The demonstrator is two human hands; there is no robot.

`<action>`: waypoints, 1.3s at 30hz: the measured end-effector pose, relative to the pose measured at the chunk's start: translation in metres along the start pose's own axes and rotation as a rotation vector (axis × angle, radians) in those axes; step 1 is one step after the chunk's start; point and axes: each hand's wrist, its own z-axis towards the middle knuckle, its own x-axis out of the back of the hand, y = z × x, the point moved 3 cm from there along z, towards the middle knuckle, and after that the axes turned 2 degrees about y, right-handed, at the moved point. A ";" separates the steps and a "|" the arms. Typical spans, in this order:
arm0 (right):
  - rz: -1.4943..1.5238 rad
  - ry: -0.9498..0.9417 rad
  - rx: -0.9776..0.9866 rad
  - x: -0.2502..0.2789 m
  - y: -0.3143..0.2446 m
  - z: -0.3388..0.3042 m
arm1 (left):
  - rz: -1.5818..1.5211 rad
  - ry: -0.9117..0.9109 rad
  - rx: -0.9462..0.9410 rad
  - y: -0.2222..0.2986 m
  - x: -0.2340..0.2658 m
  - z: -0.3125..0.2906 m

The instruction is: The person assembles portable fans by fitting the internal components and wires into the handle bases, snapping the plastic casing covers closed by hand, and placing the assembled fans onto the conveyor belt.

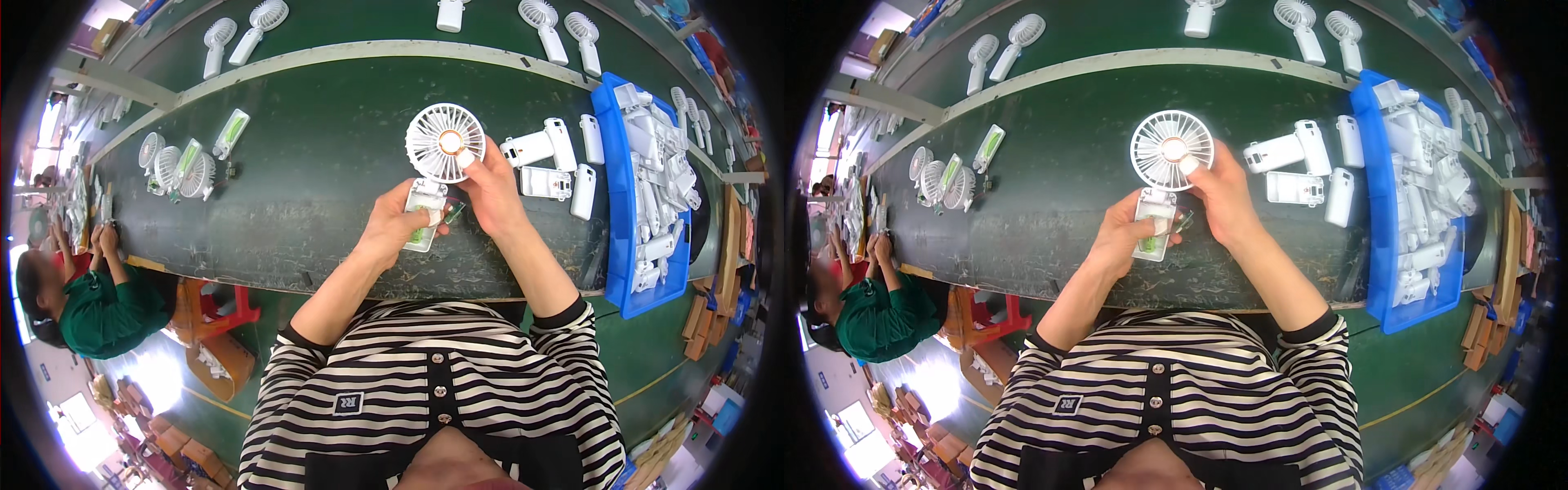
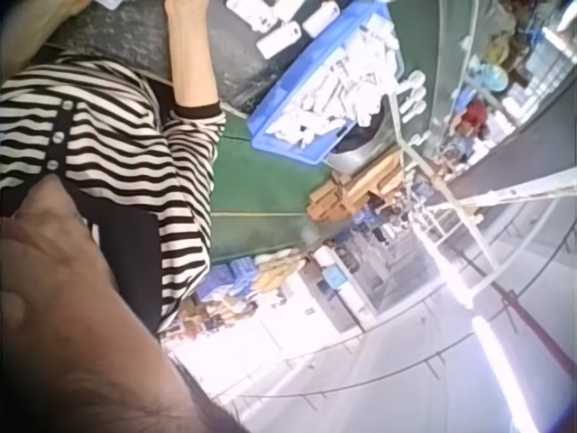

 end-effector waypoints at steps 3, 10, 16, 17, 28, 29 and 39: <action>0.010 -0.033 -0.012 0.001 0.004 0.003 | -0.051 -0.012 -0.033 0.007 -0.002 0.002; 0.060 -0.053 -0.051 -0.002 0.006 0.009 | 0.317 0.149 -0.239 0.010 0.000 0.006; -0.637 -0.032 0.506 0.007 0.003 0.003 | -0.088 0.180 -0.019 0.016 0.012 0.007; -0.983 -0.062 0.746 0.011 -0.005 -0.005 | -0.095 0.192 -0.030 0.019 0.017 0.009; -1.233 -0.318 1.095 -0.014 -0.008 -0.026 | -0.128 0.138 0.043 0.009 0.017 0.010; -1.233 -0.328 1.063 -0.015 -0.008 -0.026 | -0.169 0.097 0.073 0.007 0.017 0.011; -1.215 -0.472 1.083 -0.031 -0.017 -0.021 | -0.192 -0.004 0.177 -0.007 0.014 0.006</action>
